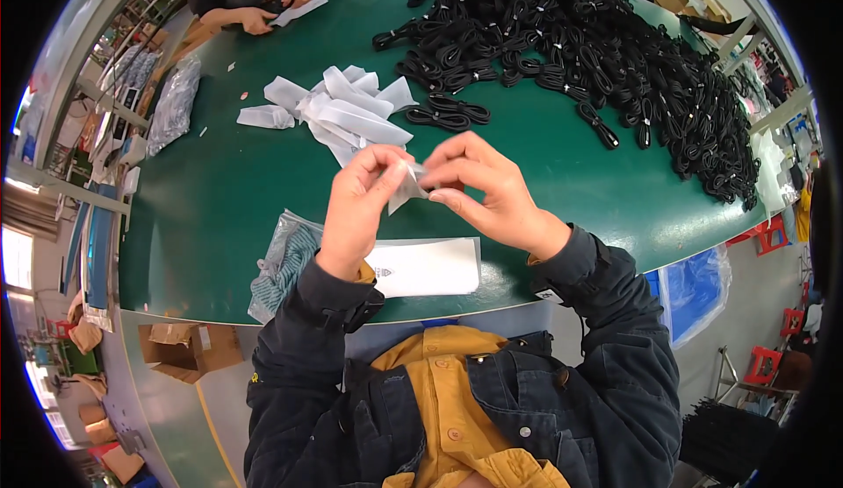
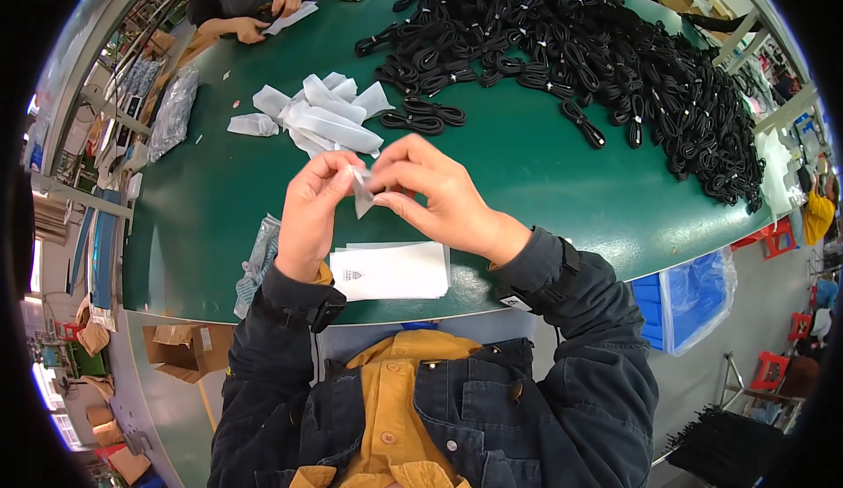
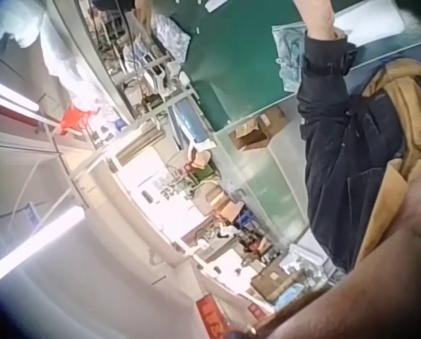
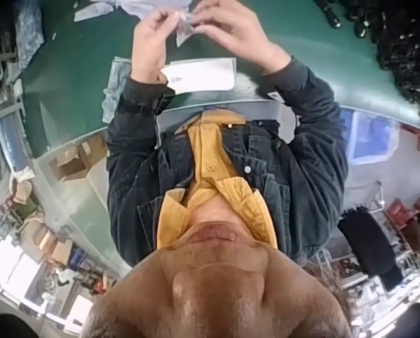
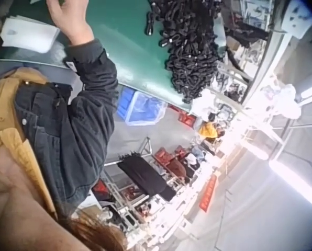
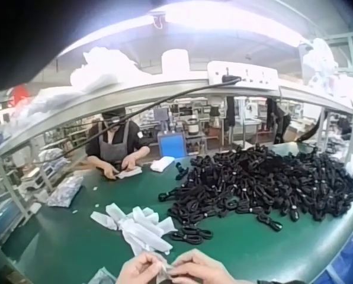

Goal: The person picks up a black cable from a pile, slides it into a white sleeve, and places the sleeved cable onto a stack. This process is repeated for several cables, occasionally moving items on the table to reach more materials.

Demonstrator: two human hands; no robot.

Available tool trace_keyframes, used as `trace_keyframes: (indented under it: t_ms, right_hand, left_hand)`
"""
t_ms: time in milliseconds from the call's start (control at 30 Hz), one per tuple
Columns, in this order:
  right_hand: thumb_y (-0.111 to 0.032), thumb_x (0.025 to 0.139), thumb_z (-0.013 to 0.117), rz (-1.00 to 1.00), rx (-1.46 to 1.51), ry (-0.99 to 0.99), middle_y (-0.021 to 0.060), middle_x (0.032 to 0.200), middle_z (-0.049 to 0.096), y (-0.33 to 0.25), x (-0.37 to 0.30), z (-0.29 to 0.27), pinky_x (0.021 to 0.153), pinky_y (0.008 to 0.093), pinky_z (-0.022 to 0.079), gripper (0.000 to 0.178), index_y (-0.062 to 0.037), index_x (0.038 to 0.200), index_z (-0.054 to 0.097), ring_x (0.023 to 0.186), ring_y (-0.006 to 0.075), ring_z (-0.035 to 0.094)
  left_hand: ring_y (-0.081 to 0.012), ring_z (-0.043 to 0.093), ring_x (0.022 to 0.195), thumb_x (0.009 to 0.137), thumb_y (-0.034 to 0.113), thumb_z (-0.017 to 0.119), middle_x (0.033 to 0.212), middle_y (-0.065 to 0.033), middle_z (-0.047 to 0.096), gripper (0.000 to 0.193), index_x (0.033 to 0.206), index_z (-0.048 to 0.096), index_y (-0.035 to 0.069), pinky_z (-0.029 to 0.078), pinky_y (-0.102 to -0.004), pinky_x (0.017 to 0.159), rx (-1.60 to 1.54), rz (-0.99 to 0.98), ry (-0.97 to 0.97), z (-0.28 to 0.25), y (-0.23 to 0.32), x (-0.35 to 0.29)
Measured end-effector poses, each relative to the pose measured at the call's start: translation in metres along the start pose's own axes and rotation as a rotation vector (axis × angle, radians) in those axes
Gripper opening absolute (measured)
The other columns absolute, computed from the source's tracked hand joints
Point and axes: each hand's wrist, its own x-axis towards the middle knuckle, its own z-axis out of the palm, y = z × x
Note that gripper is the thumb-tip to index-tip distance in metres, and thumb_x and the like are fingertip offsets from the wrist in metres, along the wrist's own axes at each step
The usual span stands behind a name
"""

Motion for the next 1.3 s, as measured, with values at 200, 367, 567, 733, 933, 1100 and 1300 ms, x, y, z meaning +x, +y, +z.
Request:
trace_keyframes:
  t_ms: [200,367,567,733,933,1100,1300]
  right_hand:
    - [-0.009,0.085,0.072,-0.069,-0.682,0.071,0.0106,0.114,0.058,0.103,0.018,-0.006,0.074,0.0338,0.054,0.025,-0.0042,0.110,0.067,0.088,0.0261,0.063]
    - [-0.017,0.081,0.074,-0.082,-1.118,-0.242,0.0117,0.104,0.057,0.128,-0.006,-0.014,0.071,0.0424,0.054,0.026,-0.0026,0.099,0.062,0.081,0.0315,0.061]
    - [-0.012,0.081,0.071,0.187,-1.050,-0.181,0.0136,0.096,0.056,0.084,-0.057,-0.010,0.067,0.0437,0.052,0.023,-0.0024,0.097,0.058,0.078,0.0326,0.060]
    - [-0.009,0.085,0.067,0.319,-0.858,-0.124,0.0154,0.092,0.057,0.054,-0.103,-0.014,0.064,0.0406,0.051,0.025,-0.0004,0.107,0.058,0.081,0.0320,0.062]
    - [-0.009,0.092,0.063,0.630,-0.188,0.029,0.0133,0.089,0.056,0.013,-0.133,-0.008,0.066,0.0340,0.050,0.032,0.0015,0.121,0.059,0.078,0.0257,0.060]
    - [-0.007,0.092,0.064,0.492,-0.276,0.060,0.0117,0.092,0.058,-0.012,-0.137,-0.002,0.069,0.0317,0.049,0.030,0.0018,0.121,0.062,0.075,0.0238,0.058]
    - [0.000,0.083,0.071,0.316,-0.255,0.126,0.0129,0.095,0.063,-0.014,-0.147,0.006,0.071,0.0343,0.051,0.031,0.0009,0.114,0.066,0.078,0.0271,0.059]
  left_hand:
    - [-0.0113,0.060,0.088,0.097,0.014,0.063,0.103,-0.0030,0.063,0.017,0.107,0.061,0.001,0.049,-0.0270,0.078,-0.060,0.168,0.367,-0.040,0.003,0.065]
    - [-0.0158,0.061,0.089,0.090,0.007,0.067,0.106,-0.0062,0.063,0.024,0.112,0.061,0.000,0.050,-0.0299,0.077,0.696,0.336,0.132,-0.005,-0.007,0.000]
    - [-0.0299,0.060,0.086,0.082,0.006,0.071,0.093,-0.0121,0.056,0.020,0.098,0.062,0.001,0.051,-0.0363,0.074,0.915,0.284,-0.292,0.035,-0.059,-0.082]
    - [-0.0317,0.059,0.084,0.082,0.005,0.070,0.087,-0.0118,0.053,0.014,0.089,0.059,0.001,0.050,-0.0387,0.073,1.012,0.268,-0.299,0.040,-0.080,-0.088]
    - [-0.0284,0.059,0.078,0.084,0.001,0.069,0.085,-0.0107,0.054,0.010,0.090,0.061,0.001,0.049,-0.0358,0.067,0.921,0.242,-0.220,0.038,-0.081,-0.091]
    - [-0.0257,0.059,0.072,0.087,-0.001,0.065,0.083,-0.0111,0.053,0.006,0.090,0.060,0.001,0.048,-0.0331,0.064,0.831,0.199,-0.167,0.039,-0.074,-0.089]
    - [-0.0199,0.057,0.069,0.088,-0.001,0.065,0.083,-0.0094,0.056,0.006,0.090,0.060,0.000,0.047,-0.0297,0.064,0.838,0.169,-0.208,0.035,-0.077,-0.090]
